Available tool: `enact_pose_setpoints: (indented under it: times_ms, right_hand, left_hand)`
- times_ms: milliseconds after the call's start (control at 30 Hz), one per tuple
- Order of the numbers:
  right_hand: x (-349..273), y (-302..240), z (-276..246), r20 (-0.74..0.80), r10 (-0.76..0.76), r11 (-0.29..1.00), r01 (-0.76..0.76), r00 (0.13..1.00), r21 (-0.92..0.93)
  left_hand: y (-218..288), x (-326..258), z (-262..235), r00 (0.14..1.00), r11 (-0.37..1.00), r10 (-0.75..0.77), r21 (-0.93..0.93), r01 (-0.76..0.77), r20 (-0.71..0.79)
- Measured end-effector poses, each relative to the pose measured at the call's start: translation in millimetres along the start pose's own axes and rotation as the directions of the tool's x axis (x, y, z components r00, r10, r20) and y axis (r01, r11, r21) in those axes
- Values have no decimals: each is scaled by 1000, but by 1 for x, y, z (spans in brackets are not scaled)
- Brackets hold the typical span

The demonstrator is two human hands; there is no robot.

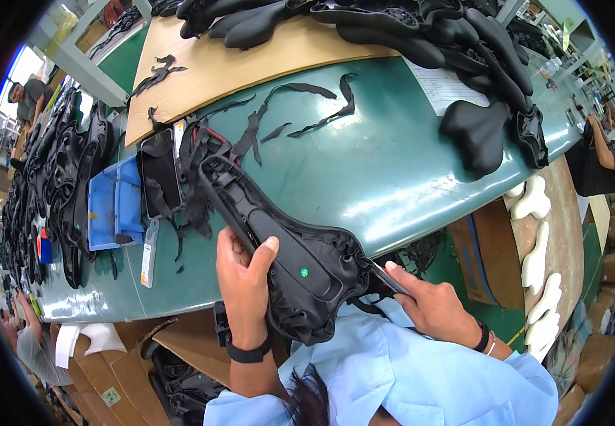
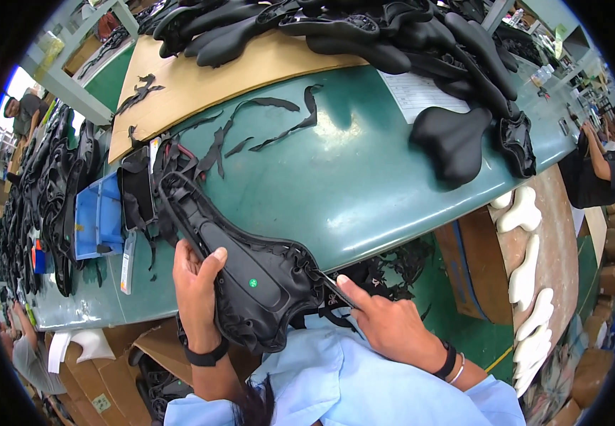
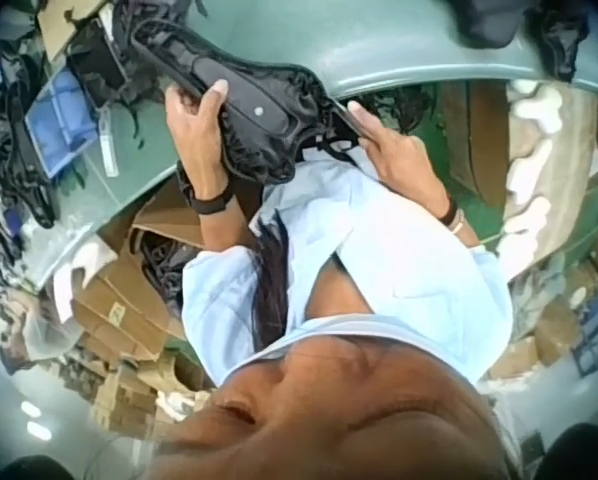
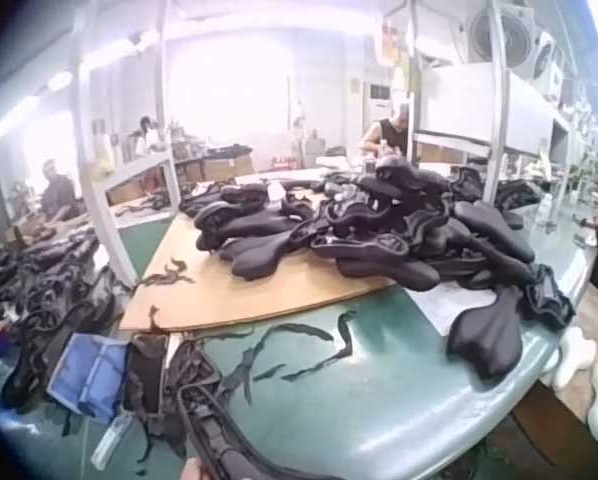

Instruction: The person trims excess material from the underside of a bicycle seat using a utility knife, pulls away the cut strips by hand, and sets the seat aside to repeat the process with another.

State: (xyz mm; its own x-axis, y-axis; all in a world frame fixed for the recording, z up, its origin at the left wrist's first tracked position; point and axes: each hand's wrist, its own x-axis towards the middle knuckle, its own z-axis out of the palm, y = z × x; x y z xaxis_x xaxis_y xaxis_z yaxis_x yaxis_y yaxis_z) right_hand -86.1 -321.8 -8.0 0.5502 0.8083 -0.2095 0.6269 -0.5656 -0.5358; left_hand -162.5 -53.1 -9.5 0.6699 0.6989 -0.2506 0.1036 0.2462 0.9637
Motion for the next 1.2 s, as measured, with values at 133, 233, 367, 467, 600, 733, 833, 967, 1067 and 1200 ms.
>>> enact_pose_setpoints:
  times_ms: [133,233,367,467,600,733,833,967,1067,1200]
  right_hand:
    - [25,-8,-6,-407,114,920,58,906,387]
    - [76,-25,-1,-505,-162,944,283,848,172]
    - [107,-20,9,-574,-257,925,369,777,86]
    - [106,1,-2,-650,-48,959,216,758,182]
    - [109,31,-18,-623,270,877,80,734,474]
    - [114,17,-34,-537,259,835,93,803,542]
    - [104,-9,-42,-372,8,768,233,928,597]
    - [92,-1,-44,-317,-194,845,322,928,427]
    - [72,40,-63,-251,-312,904,368,916,218]
    - [79,42,-75,-28,-339,940,339,941,23]
  left_hand:
    - [1,-23,6,987,990,141,42,-138,-75]
    - [9,-39,18,979,981,184,76,-177,-91]
    - [-1,-40,17,973,982,188,40,-184,-134]
    - [-17,-42,9,963,985,133,-73,-154,-235]
    - [-59,-38,10,829,958,286,135,-253,-481]
    - [-23,-31,18,825,528,565,779,-339,-24]
    - [3,-10,54,770,364,430,690,-626,472]
    - [-18,18,64,719,394,367,601,-695,590]
    - [-6,17,60,774,556,183,585,-590,606]
    - [-8,22,60,752,621,216,507,-598,622]
